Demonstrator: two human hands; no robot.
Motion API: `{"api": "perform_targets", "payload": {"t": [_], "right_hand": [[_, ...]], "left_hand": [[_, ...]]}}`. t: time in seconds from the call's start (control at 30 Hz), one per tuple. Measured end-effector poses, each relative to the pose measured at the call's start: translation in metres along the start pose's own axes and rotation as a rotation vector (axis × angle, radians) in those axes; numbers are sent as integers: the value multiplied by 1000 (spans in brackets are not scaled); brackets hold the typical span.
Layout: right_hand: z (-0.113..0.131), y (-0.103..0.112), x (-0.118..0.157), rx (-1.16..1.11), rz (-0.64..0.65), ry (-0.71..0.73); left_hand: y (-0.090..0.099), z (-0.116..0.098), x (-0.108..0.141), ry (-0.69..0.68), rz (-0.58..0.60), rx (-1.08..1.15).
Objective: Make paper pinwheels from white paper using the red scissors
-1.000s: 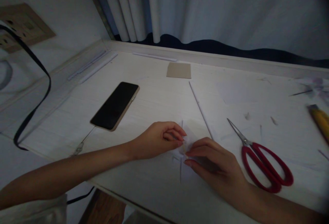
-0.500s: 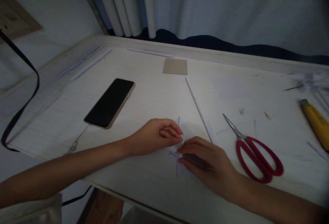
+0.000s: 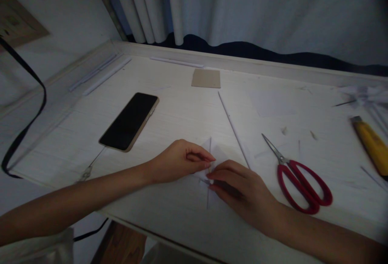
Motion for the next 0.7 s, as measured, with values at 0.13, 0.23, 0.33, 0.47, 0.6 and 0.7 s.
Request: {"api": "perform_targets", "payload": {"t": [0.13,0.23,0.33,0.47,0.6,0.7], "right_hand": [[0,-1,-1,-10,11,-2],[-1,3,-2,-34,-6,-25],[-2,6,-1,-41,-32,-44],[-2,7,-1,-49,-57,-34],[0,9,-1,-56,-74,-22],[-1,8,-1,-49,-68,-28]], "left_hand": [[-1,-3,0,-19,20,-29],[-3,-5,0,-16,35,-46],[-4,-3,0,12,28,-67],[-2,0,0,29,8,-62],[-2,-1,0,16,14,-69],[-4,-2,0,24,29,-94]]}}
Point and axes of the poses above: each hand's wrist, its own x-axis away from the middle knuckle, its own y-axis out of the back of the hand, z = x × y, the point moved 10 cm from there along -x, towards the middle knuckle, and after that the axes turned 12 degrees about x, right-handed, at the moved point
